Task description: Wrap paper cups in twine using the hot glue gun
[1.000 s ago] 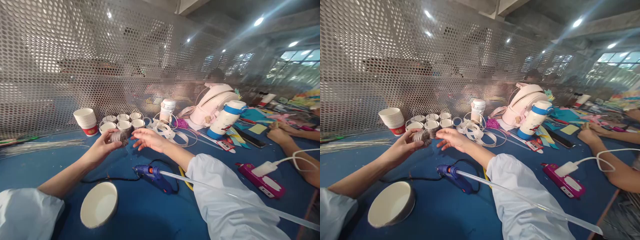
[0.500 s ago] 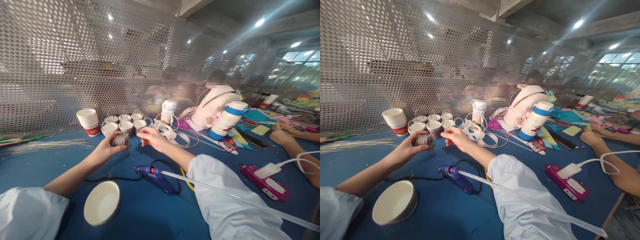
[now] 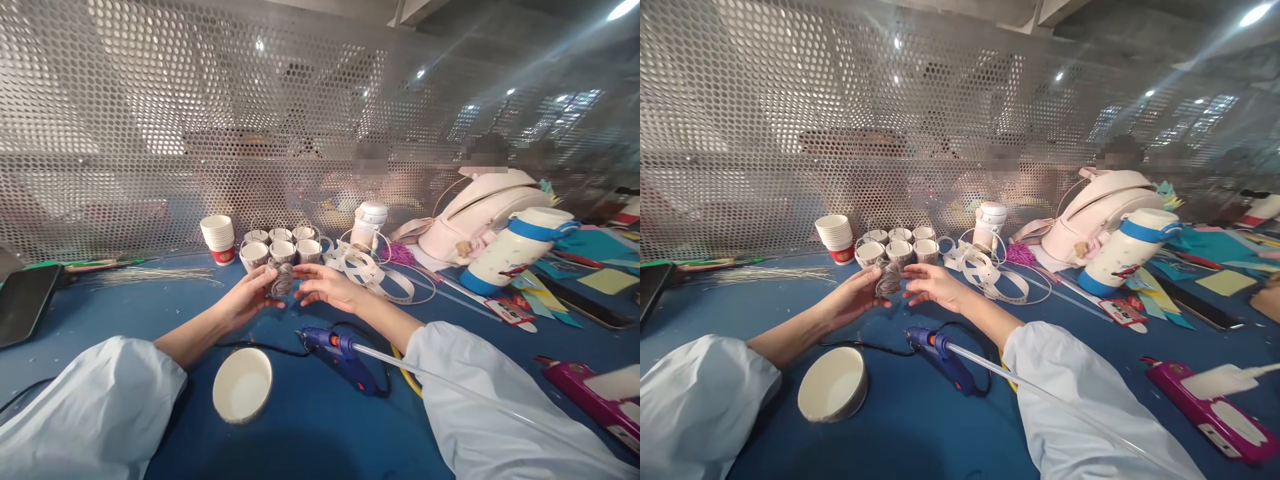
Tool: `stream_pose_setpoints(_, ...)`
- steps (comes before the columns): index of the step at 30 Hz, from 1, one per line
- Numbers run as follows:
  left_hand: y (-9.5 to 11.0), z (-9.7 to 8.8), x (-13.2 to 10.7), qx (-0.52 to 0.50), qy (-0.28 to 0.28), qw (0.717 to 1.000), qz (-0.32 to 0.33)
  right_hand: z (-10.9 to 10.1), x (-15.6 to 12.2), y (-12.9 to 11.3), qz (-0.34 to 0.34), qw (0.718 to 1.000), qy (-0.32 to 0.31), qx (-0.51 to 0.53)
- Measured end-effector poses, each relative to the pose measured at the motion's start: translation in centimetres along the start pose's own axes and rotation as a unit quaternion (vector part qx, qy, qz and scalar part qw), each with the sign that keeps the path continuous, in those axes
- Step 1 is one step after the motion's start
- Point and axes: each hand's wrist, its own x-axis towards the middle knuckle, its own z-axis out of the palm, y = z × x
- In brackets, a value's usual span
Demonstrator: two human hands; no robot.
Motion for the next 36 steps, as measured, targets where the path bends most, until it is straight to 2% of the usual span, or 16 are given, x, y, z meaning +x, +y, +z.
stream_pose_setpoints(2, -0.2, 0.0, 0.0, -0.031, -0.012, 0.999, -0.005, 0.5, -0.3, 0.0, 0.014, 0.998, -0.063, 0.030)
stream_pose_setpoints(4, -0.3, 0.1, 0.0, -0.059, -0.015, 0.998, 0.000, 0.8, -0.4, 0.1, 0.020, 0.993, -0.099, 0.057)
stream_pose_setpoints(10, -0.5, 0.9, 0.0, -0.046, 0.030, 0.994, 0.090, 0.7, -0.1, 0.3, 0.059, 0.989, -0.092, 0.102)
stream_pose_setpoints(15, -1.1, 1.1, 0.2, 0.058, 0.096, 0.986, 0.123, 0.7, 0.4, 1.4, 0.023, 1.000, -0.012, -0.016)
stream_pose_setpoints(20, -1.5, 1.4, 0.2, 0.119, 0.077, 0.980, 0.143, 0.7, 1.1, 2.3, 0.001, 0.997, 0.040, -0.062)
stream_pose_setpoints(24, -1.3, 0.9, 0.4, 0.122, 0.079, 0.984, 0.098, -0.2, 1.3, 1.4, 0.002, 0.996, 0.069, -0.053)
stream_pose_setpoints(28, -1.0, -0.5, 0.8, 0.063, 0.100, 0.992, 0.034, -1.2, 1.1, -0.1, 0.000, 0.995, 0.098, 0.002)
stream_pose_setpoints(32, -0.9, -1.7, 1.1, 0.026, 0.084, 0.996, -0.021, -1.9, 1.2, -0.9, 0.003, 0.992, 0.117, 0.053)
stream_pose_setpoints(36, -0.4, -2.1, 0.9, 0.038, 0.098, 0.993, -0.046, -2.5, 1.3, -1.5, 0.000, 0.985, 0.148, 0.085)
